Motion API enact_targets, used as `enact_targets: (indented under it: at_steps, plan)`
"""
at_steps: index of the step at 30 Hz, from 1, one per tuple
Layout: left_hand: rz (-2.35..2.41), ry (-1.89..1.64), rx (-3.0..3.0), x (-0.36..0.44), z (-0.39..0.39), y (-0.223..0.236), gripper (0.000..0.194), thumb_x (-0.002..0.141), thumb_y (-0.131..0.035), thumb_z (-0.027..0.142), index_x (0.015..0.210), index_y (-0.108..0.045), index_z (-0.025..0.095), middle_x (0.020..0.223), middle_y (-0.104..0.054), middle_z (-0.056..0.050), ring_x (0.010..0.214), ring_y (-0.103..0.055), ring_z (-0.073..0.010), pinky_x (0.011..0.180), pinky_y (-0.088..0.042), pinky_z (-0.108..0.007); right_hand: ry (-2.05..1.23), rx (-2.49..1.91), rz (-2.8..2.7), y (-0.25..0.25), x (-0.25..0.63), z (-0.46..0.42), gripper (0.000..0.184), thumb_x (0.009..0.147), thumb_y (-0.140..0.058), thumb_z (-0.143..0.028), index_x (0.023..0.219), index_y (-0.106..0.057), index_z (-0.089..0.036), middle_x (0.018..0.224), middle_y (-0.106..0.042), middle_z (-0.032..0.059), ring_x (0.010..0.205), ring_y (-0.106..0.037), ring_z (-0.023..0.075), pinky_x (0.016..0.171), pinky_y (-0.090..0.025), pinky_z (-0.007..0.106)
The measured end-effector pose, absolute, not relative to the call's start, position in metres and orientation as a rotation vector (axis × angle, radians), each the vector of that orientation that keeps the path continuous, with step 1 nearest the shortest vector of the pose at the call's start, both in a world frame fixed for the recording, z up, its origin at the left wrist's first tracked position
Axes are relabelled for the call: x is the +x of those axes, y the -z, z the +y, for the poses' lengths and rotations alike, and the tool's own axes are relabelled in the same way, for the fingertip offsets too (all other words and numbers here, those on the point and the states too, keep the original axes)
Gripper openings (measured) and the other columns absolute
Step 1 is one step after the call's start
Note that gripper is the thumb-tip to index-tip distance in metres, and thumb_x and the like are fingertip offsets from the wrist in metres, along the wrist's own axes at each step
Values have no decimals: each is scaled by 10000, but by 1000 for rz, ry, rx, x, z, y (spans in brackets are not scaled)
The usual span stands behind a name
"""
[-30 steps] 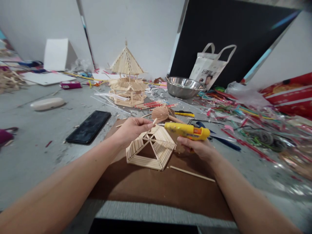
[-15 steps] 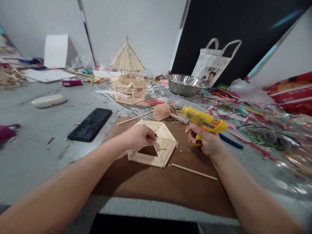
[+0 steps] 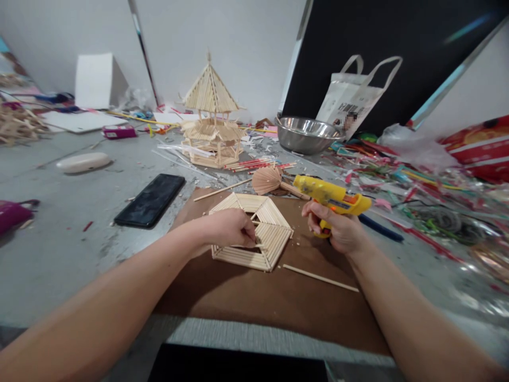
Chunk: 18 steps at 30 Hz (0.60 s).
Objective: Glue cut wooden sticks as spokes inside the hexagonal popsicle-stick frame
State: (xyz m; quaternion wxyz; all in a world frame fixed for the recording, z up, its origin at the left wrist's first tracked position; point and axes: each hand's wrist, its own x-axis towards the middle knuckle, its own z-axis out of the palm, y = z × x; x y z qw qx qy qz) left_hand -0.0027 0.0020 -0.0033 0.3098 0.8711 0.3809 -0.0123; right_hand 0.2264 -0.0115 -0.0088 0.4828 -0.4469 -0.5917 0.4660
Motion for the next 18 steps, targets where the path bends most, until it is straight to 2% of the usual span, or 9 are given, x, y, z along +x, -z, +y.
enact_targets:
  at_steps: [8, 18]
  plan:
    - [1016, 45, 2303, -3, 3, 3, 206, 648, -501, 287, 754, -647, 187, 687, -628, 19, 600, -505, -85, 514, -310, -166, -1157, -1068, -1440, 12, 227, -11, 187, 669, -583, -340, 744, -575, -169, 770, -566, 10, 374, -404, 26, 372, -302, 206]
    - [981, 50, 2296, -5, 3, 3, 201, 650, -496, 272, 753, -649, 194, 685, -628, 23, 605, -508, -85, 519, -320, -169, -1173, -1111, -1442, 10, 224, -11, 219, 633, -606, -366, 714, -578, -165, 724, -571, 5, 367, -396, 25, 355, -295, 194]
